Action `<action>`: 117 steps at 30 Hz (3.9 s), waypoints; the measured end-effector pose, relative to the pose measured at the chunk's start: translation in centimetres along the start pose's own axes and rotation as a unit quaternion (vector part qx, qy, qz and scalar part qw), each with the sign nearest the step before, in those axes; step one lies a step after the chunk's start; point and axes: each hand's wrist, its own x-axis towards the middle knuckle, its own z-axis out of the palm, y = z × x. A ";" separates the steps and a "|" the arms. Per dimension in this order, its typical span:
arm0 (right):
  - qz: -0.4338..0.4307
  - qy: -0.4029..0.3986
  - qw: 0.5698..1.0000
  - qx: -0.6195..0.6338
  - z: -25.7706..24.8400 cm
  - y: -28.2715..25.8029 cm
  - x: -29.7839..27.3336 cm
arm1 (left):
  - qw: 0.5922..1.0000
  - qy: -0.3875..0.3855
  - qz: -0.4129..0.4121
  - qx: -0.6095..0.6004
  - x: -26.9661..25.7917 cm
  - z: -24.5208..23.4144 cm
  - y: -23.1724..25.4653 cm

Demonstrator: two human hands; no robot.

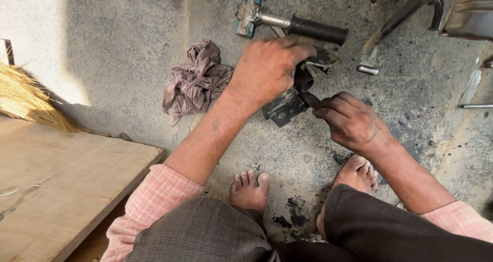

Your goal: The person crouches beside a motorcycle on a concrete floor and works on the footrest and brake lever area. They pick up a removed black plastic side cover, hold it on their lap, and repeatedly scrape and clean its surface with a small hand tool, then continue working on the motorcycle parts.

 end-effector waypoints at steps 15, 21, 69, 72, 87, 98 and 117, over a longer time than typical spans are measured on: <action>-0.053 0.006 0.998 -0.027 1.7 1.5 0.0 | 0.999 0.009 -0.008 -0.040 -0.3 -0.5 -0.4; -0.067 0.008 0.998 -0.019 -0.3 1.3 1.1 | 0.999 0.037 0.004 -0.020 -0.5 -0.8 -0.8; 0.061 0.263 0.926 0.265 4.5 0.8 -0.5 | 0.982 0.068 -0.124 -0.125 -3.1 -0.7 -2.8; 0.034 0.259 0.949 0.178 4.8 0.6 1.1 | 0.967 0.001 -0.218 -0.130 -2.8 -0.5 -2.4; 0.113 0.179 0.969 0.130 8.9 -0.5 -0.2 | 0.973 0.097 -0.173 -0.116 -4.2 0.3 -1.5; 0.043 0.186 0.980 0.064 9.1 1.1 -0.6 | 0.957 0.098 -0.229 -0.151 -4.7 0.3 -1.7; 0.002 0.199 0.980 0.021 8.0 -0.1 1.5 | 0.950 0.166 -0.218 -0.150 -6.6 2.6 -2.0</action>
